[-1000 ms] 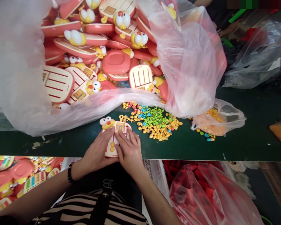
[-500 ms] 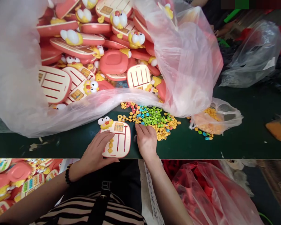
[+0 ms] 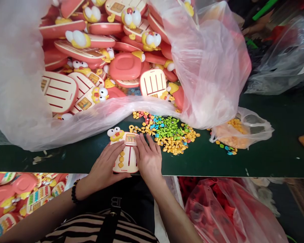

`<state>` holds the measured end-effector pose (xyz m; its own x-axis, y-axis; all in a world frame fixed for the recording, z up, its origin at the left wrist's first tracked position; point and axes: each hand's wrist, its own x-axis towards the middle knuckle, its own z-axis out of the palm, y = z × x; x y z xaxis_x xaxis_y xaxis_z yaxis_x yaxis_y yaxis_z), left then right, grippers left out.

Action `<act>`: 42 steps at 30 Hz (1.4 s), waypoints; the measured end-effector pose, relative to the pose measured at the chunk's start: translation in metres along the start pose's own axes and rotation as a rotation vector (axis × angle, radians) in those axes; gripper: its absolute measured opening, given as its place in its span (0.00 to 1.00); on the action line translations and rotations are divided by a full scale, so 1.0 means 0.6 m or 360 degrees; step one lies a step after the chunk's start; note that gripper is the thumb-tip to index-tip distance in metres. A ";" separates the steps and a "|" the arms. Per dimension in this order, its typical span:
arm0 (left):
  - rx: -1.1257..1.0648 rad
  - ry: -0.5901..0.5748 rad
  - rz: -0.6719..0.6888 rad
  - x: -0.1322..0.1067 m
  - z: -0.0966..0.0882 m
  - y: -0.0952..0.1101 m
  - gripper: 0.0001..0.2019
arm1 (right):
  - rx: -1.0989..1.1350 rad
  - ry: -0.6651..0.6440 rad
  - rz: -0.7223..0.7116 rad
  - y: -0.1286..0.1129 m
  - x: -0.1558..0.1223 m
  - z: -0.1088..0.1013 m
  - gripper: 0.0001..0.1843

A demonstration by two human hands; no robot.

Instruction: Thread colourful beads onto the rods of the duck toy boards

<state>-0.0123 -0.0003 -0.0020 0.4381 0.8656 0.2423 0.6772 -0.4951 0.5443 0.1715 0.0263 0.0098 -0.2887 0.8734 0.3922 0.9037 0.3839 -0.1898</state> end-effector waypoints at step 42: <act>0.0150 -0.0030 0.0067 0.014 0.000 0.009 0.42 | -0.0156 -0.0072 0.0249 0.092 0.060 -0.019 0.09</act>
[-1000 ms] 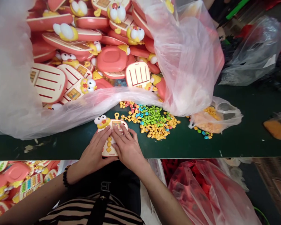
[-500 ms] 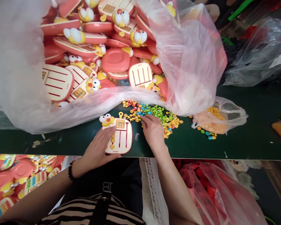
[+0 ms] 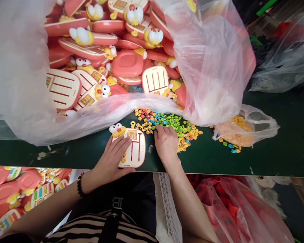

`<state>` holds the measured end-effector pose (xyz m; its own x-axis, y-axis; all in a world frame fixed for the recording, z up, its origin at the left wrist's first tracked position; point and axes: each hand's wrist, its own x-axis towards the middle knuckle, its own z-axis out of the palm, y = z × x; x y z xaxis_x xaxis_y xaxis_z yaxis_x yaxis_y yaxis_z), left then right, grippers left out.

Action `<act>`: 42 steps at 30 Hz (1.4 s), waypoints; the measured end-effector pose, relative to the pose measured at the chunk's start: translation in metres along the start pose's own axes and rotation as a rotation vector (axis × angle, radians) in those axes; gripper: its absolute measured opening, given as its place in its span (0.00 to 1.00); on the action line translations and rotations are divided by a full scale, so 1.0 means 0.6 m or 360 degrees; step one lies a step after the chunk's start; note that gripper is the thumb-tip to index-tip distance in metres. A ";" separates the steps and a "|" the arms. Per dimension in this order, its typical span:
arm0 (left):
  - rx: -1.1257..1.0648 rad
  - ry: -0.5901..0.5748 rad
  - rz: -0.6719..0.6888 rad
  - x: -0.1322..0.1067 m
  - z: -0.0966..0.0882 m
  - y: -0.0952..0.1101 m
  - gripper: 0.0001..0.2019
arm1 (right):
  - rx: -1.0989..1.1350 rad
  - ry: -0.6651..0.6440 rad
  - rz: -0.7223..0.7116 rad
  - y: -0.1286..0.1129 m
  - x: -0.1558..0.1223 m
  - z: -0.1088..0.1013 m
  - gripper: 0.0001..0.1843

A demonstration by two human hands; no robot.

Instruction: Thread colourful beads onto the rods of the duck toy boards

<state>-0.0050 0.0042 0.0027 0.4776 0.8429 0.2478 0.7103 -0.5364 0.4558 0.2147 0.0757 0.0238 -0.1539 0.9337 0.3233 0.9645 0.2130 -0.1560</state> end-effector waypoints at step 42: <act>-0.0064 -0.0080 -0.0040 -0.003 0.006 -0.005 0.44 | 0.1197 -0.0470 -0.0490 -0.045 -0.009 -0.035 0.09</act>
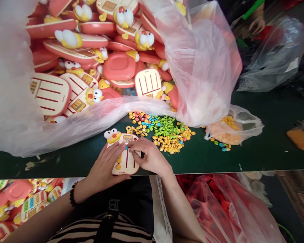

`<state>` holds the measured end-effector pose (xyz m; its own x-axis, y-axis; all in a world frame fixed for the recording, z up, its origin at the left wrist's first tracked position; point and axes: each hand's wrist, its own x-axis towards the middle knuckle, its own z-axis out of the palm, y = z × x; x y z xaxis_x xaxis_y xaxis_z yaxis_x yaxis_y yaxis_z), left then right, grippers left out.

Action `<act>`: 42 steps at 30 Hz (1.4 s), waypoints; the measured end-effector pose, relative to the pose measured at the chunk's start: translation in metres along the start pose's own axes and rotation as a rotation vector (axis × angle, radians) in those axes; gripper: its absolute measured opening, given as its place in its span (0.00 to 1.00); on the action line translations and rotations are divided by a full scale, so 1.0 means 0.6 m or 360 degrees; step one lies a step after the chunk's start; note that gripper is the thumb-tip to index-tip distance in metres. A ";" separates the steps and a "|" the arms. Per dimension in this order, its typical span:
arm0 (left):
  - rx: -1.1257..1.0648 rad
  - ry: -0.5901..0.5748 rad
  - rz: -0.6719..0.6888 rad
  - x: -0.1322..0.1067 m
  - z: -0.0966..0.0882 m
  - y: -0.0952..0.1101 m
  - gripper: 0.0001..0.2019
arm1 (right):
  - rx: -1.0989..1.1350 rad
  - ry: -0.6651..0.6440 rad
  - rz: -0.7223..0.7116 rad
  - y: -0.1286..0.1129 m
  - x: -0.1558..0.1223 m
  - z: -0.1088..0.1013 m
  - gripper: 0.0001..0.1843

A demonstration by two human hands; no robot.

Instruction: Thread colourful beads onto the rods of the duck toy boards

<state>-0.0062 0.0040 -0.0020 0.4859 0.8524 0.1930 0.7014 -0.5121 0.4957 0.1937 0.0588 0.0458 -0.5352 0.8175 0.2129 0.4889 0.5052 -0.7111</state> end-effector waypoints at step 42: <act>0.0143 0.0363 0.0229 0.005 0.014 0.029 0.22 | -0.0865 0.0480 0.0112 -0.003 -0.050 0.069 0.19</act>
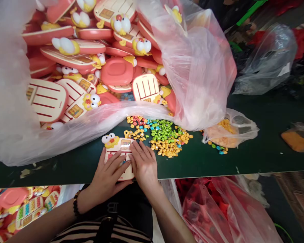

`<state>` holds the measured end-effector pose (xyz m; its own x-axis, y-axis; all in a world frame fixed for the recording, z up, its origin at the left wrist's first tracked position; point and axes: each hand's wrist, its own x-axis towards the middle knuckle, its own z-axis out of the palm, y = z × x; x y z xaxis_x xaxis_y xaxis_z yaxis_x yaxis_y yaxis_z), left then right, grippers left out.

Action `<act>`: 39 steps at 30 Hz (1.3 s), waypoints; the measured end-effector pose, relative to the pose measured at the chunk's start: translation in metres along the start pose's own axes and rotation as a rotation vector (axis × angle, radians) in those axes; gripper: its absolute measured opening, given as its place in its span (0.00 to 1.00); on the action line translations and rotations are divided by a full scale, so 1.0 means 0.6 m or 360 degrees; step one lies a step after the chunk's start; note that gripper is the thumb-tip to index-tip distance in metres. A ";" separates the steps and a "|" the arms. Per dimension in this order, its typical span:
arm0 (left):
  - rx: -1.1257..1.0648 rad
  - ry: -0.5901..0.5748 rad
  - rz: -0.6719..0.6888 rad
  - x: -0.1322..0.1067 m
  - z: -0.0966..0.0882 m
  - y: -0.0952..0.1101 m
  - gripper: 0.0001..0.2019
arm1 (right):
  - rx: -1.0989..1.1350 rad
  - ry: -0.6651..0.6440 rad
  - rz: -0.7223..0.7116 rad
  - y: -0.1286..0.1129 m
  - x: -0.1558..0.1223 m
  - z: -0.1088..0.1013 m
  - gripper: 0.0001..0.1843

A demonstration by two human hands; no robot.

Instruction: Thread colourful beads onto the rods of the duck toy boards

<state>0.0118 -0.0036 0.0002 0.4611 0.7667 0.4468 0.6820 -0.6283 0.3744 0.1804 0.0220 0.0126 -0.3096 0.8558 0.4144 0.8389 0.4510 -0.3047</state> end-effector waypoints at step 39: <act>0.0035 0.0099 0.0034 -0.003 0.010 0.003 0.22 | 0.0014 0.0012 0.0359 0.140 0.071 -0.050 0.09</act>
<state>0.0156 -0.0056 -0.0048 0.4402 0.7428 0.5044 0.6847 -0.6411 0.3467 0.2514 0.0888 0.0306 -0.1111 0.9334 0.3412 0.8825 0.2506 -0.3980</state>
